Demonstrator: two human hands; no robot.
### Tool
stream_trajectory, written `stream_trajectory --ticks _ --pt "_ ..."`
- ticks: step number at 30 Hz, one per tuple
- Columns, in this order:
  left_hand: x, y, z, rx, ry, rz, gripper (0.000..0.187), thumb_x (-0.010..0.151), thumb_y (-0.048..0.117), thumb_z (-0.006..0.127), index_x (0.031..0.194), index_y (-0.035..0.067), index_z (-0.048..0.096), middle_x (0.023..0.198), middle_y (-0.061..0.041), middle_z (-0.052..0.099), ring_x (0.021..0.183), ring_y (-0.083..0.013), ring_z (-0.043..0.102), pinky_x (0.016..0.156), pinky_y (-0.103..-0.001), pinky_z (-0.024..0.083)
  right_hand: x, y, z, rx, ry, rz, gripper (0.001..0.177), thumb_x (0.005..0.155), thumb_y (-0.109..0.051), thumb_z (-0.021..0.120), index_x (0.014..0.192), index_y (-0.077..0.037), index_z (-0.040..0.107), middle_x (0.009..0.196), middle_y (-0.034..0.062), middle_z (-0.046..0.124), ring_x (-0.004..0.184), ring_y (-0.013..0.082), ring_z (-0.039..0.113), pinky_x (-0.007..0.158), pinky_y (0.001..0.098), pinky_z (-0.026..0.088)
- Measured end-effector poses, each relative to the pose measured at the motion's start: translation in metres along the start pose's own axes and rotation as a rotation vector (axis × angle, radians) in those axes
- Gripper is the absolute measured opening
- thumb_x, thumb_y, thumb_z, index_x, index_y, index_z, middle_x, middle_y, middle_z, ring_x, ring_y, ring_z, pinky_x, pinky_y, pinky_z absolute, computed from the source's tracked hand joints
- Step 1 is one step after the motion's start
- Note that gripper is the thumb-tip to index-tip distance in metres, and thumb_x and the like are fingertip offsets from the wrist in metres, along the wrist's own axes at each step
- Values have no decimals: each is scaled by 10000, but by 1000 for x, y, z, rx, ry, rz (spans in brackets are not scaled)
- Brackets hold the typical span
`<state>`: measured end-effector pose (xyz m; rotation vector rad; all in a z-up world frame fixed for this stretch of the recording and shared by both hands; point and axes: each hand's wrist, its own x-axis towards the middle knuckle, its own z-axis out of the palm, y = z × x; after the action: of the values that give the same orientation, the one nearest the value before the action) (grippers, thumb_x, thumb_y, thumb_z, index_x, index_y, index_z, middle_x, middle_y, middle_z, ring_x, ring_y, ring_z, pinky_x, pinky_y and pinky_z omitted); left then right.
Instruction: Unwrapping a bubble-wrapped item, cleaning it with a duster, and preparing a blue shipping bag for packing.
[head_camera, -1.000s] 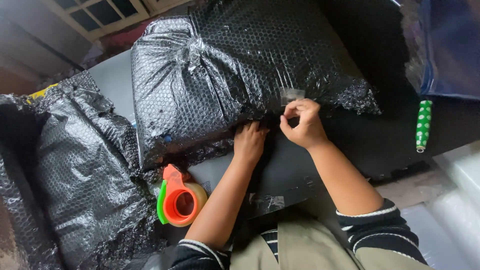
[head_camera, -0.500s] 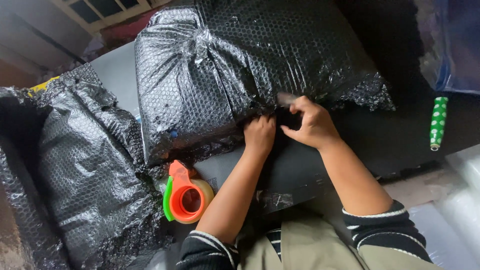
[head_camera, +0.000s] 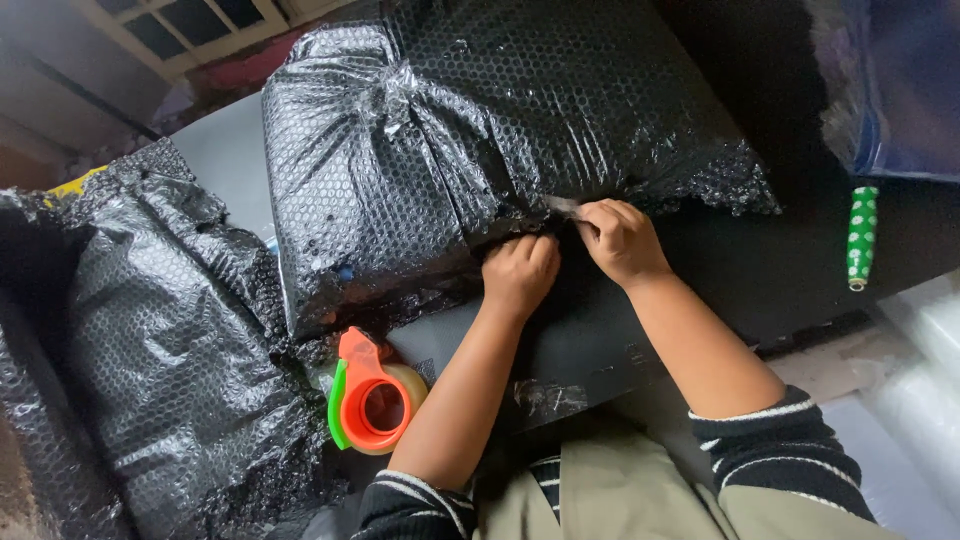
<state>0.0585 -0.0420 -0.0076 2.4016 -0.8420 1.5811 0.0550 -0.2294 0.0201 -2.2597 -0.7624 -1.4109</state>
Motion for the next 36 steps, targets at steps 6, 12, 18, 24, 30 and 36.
stream_trajectory --ticks 6,12,18,24,30,36 --pt "29 3 -20 -125 300 37 264 944 174 665 1196 195 741 1185 -73 686 978 -276 661 802 -345 549 -11 7 12 11 100 25 440 818 69 810 1048 -106 479 898 35 720 697 236 700 521 319 554" --pt "31 -1 -22 -58 45 -75 376 1012 313 663 1380 239 677 1322 14 698 1183 -230 639 836 -320 477 0 3 6 36 111 39 419 841 57 814 1035 -93 474 873 57 704 686 255 691 464 316 534" --pt "13 2 -10 -117 -5 -42 409 1020 331 661 1398 174 657 1386 -12 662 1366 -241 562 1007 -425 422 -10 11 15 73 108 78 371 840 46 800 1015 -107 511 877 19 710 734 219 690 518 296 554" --pt "19 10 17 46 123 -30 93 1022 169 676 1082 229 714 1047 12 707 1209 -180 668 873 -430 357 -18 10 18 134 -8 415 296 733 -6 797 732 -99 515 788 14 630 586 203 601 472 324 517" --pt "8 5 34 75 153 -6 124 977 179 733 1040 279 699 1038 46 707 1178 -167 672 895 -446 327 -23 18 29 175 135 383 368 694 49 790 803 -137 492 726 -6 586 522 179 566 445 294 479" --pt "-1 0 40 68 122 -1 137 1006 186 696 1108 278 686 1080 41 701 1226 -152 646 925 -464 297 15 -3 -29 426 136 406 453 800 -70 898 1120 0 585 812 60 649 648 198 672 608 319 586"
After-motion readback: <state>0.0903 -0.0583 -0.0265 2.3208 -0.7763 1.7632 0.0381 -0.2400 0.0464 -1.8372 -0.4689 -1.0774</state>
